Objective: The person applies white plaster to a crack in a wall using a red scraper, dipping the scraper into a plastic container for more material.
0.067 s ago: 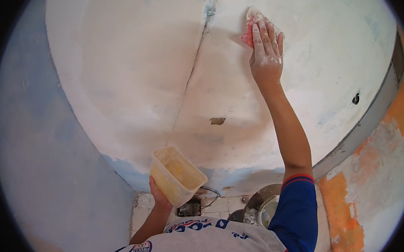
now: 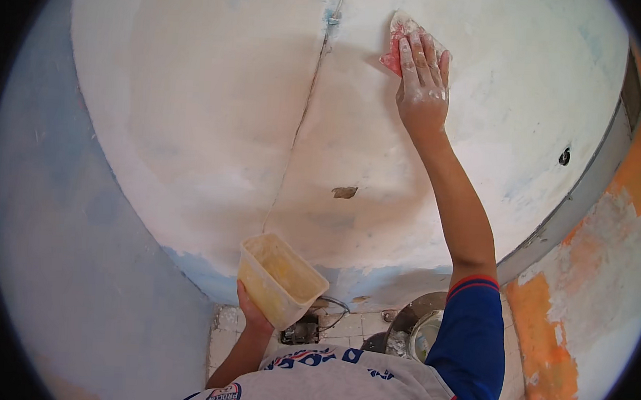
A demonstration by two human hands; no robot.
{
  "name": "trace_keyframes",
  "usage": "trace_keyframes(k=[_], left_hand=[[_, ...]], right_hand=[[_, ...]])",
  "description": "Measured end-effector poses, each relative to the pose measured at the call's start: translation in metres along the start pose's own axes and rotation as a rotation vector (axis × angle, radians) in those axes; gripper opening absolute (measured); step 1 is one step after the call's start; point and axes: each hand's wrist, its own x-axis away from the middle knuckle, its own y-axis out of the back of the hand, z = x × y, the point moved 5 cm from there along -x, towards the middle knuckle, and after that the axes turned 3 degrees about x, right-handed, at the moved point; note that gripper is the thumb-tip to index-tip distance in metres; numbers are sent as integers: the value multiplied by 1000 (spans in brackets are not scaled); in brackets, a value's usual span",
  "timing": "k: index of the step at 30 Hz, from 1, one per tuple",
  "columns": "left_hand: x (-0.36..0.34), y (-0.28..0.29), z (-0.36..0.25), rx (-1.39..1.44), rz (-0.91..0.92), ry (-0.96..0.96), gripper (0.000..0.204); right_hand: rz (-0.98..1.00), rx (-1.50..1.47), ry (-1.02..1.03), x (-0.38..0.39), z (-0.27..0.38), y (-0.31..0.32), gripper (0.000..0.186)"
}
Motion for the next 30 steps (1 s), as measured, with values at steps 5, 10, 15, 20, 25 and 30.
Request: trace_keyframes(k=[5,10,15,20,25,30], left_hand=[[1,-8,1,0,17,11,75],[-1,-5,3,-53,7,-21,74],[-6,-4,5,28,4,18,75],[-7,-6,13,20,17,40,76],[-10,-13,19,0,-4,45,76],[3,-15,12,-5,29,44,76]], right_hand=[[99,-42,33,14,-7,-18,52],[238,-119,76,44,17,-7,56],[356,-236,66,72,35,30,56],[84,-95,36,-1,-25,35,56],[210,-75,183,29,-16,-5,51],[388,-234,238,80,33,27,54]])
